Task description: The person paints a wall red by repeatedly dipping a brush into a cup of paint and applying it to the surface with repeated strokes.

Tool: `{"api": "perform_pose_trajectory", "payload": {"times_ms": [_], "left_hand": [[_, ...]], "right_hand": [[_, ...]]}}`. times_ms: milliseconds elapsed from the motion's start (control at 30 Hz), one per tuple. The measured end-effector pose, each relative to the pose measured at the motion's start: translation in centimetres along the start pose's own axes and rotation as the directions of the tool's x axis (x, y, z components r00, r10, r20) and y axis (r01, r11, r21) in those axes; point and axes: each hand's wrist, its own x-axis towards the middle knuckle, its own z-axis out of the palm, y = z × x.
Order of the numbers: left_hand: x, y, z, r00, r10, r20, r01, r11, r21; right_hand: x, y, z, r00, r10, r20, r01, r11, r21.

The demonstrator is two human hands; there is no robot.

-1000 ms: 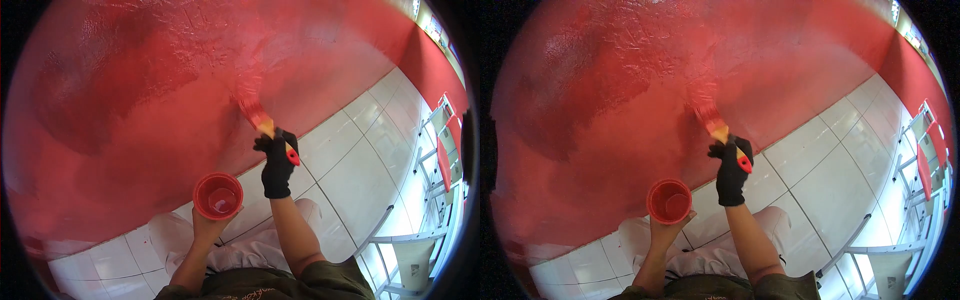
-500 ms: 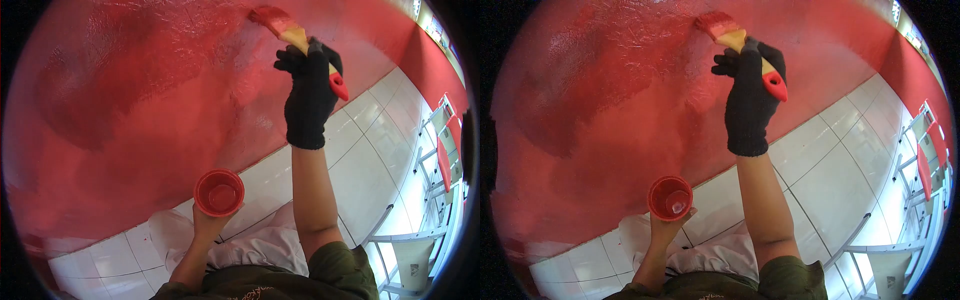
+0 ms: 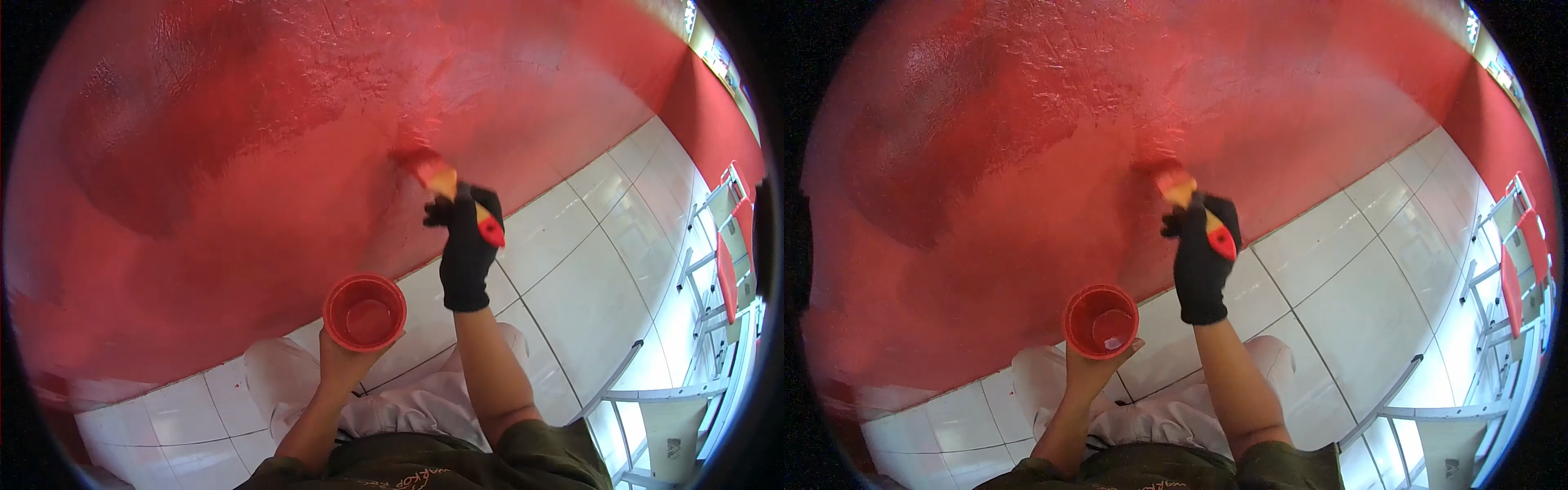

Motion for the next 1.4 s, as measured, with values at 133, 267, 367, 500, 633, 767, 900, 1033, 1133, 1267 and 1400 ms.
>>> {"api": "perform_pose_trajectory", "payload": {"times_ms": [133, 267, 367, 500, 633, 767, 900, 1033, 1133, 1267, 1400], "left_hand": [[-0.1, 0.4, 0.1, 1.0, 0.02, 0.008, -0.02, 1.0, 0.016], [-0.3, 0.0, -0.1, 1.0, -0.025, -0.003, 0.025, 0.999, -0.021], [-0.4, 0.0, -0.2, 0.999, -0.033, -0.034, 0.033, 0.999, -0.002], [0.1, 0.8, -0.4, 0.998, 0.045, -0.049, -0.043, 0.999, 0.028], [-0.3, -0.6, -0.7, 1.0, 0.021, -0.007, -0.021, 0.999, 0.032], [-0.3, -0.3, -0.6, 0.999, -0.007, -0.038, 0.009, 0.998, 0.056], [-0.1, 0.1, -0.7, 0.998, -0.061, 0.002, 0.061, 0.998, -0.02], [-0.4, -0.6, -0.8, 0.999, 0.039, -0.016, -0.038, 0.998, 0.058], [-0.5, -0.5, -0.7, 0.998, 0.057, -0.009, -0.056, 0.997, 0.06], [-0.6, -0.2, -1.0, 1.0, 0.019, -0.008, -0.018, 0.998, 0.061], [-0.7, -1.1, -1.2, 0.999, 0.03, -0.024, -0.027, 0.996, 0.086]], "right_hand": [[3.0, -4.2, 4.6, 0.979, -0.182, 0.096, 0.169, 0.978, 0.123], [2.7, -7.9, 6.3, 0.935, -0.353, 0.046, 0.34, 0.924, 0.177], [1.5, -3.6, 4.8, 0.957, -0.282, 0.064, 0.271, 0.952, 0.141], [-1.2, -2.3, 2.9, 0.993, -0.089, 0.074, 0.084, 0.994, 0.063], [-0.4, -5.6, 4.2, 0.947, -0.314, 0.065, 0.313, 0.949, 0.03], [0.6, -3.1, 5.2, 0.942, -0.325, 0.086, 0.32, 0.945, 0.071], [-1.2, -2.6, 3.3, 0.992, -0.113, 0.055, 0.111, 0.993, 0.045], [-0.3, -6.4, 5.6, 0.942, -0.333, 0.044, 0.327, 0.94, 0.099], [0.6, -5.1, 6.5, 0.947, -0.31, 0.083, 0.288, 0.935, 0.208], [-0.5, -1.2, 4.5, 0.972, -0.218, 0.092, 0.212, 0.975, 0.072], [-1.9, 1.2, 2.0, 0.99, -0.127, 0.06, 0.125, 0.992, 0.035]]}}
